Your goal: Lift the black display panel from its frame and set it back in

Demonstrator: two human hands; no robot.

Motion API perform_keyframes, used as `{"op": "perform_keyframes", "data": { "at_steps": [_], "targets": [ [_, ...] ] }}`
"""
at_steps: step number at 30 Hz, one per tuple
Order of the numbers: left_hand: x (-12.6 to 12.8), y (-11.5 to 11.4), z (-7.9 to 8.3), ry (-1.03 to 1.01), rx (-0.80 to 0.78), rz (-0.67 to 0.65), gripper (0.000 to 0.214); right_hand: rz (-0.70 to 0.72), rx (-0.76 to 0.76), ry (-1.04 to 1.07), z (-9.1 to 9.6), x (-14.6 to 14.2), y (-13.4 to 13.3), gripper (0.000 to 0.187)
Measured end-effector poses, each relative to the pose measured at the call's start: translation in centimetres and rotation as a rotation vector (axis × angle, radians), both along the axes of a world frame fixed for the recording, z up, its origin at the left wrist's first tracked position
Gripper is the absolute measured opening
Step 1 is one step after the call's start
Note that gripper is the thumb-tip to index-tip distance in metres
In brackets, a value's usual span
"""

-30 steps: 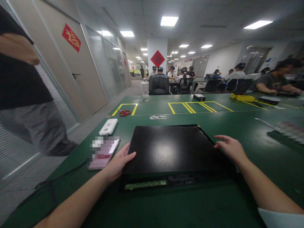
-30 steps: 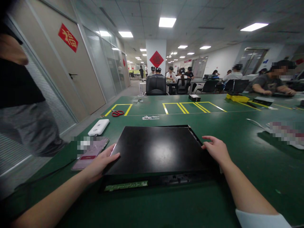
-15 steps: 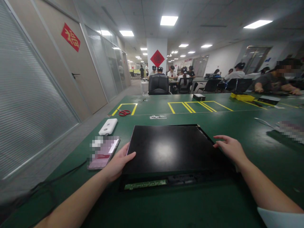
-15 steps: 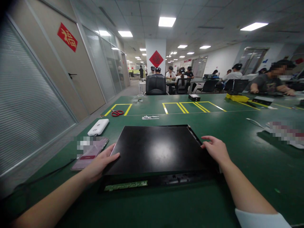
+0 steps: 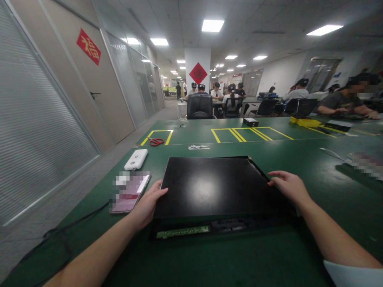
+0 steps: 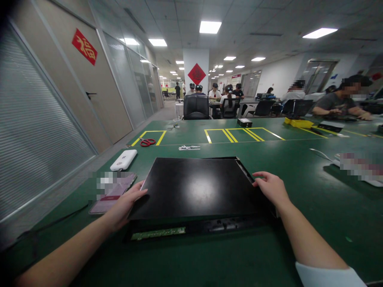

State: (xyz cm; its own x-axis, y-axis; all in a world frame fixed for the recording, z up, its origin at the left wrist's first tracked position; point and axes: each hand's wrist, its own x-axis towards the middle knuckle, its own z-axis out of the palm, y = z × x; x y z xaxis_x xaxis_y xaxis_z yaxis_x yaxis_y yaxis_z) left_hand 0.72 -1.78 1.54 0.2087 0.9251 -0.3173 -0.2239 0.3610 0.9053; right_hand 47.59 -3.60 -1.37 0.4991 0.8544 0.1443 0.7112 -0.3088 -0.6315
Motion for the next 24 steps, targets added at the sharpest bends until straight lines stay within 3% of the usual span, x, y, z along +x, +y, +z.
{"op": "perform_keyframes", "data": {
  "at_steps": [18, 24],
  "targets": [
    [0.5, -0.41, 0.95, 0.037, -0.016, 0.001, 0.07, -0.016, 0.003, -0.032, 0.78, -0.79, -0.32, 0.039],
    [0.3, -0.3, 0.45, 0.021, 0.014, -0.032, 0.072, -0.015, -0.003, -0.035, 0.77, -0.84, -0.28, 0.039]
  ]
}}
